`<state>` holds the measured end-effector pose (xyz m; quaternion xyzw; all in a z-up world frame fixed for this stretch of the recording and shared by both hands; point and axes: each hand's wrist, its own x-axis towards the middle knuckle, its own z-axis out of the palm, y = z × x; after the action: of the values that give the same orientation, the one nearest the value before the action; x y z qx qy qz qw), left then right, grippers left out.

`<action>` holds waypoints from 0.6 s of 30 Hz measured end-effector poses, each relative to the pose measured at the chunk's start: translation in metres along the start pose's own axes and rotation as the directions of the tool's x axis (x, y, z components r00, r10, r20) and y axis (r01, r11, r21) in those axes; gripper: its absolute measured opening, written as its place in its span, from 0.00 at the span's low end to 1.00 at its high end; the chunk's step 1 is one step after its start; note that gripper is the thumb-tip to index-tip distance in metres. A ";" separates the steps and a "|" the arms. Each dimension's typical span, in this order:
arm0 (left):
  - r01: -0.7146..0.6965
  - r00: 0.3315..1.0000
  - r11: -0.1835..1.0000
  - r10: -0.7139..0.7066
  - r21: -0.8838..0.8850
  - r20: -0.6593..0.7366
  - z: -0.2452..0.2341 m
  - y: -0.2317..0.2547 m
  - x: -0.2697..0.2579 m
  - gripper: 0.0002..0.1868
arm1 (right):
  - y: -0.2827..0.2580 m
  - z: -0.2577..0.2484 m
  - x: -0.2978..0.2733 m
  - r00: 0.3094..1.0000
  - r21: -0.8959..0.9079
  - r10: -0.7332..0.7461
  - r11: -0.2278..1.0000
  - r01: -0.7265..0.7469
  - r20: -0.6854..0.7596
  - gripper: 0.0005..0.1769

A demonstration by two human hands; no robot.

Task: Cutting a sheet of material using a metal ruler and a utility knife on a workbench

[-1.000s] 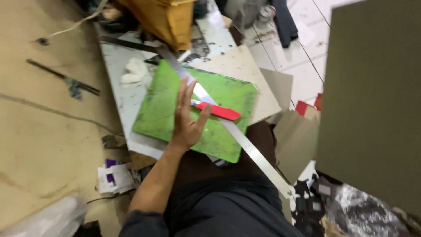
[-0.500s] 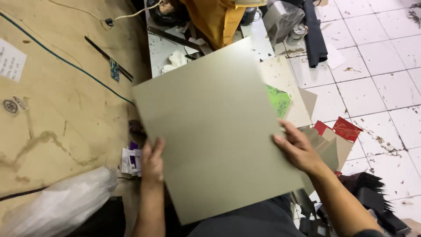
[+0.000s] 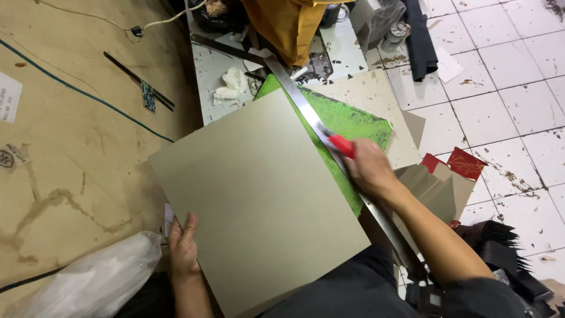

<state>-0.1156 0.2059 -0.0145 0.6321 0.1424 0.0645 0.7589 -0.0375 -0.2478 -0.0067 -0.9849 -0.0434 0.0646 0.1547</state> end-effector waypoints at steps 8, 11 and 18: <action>-0.026 0.999 0.989 0.019 0.149 0.044 0.029 0.007 0.006 0.29 | 0.037 0.022 -0.119 0.951 0.188 0.284 0.935 -0.302 0.120 0.38; 0.041 0.999 0.998 -0.042 0.046 0.013 0.028 -0.018 0.015 0.21 | 0.054 0.027 -0.136 0.959 0.424 0.269 0.861 -0.282 0.091 0.27; 0.066 0.998 0.997 -0.066 -0.040 0.015 0.070 0.013 0.011 0.18 | 0.085 -0.001 -0.175 0.880 0.448 0.474 0.786 -0.426 0.005 0.27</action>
<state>-0.0831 0.1454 0.0084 0.6120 0.1568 0.0379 0.7743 -0.2051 -0.3474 -0.0119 -0.9084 0.2169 0.0546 0.3531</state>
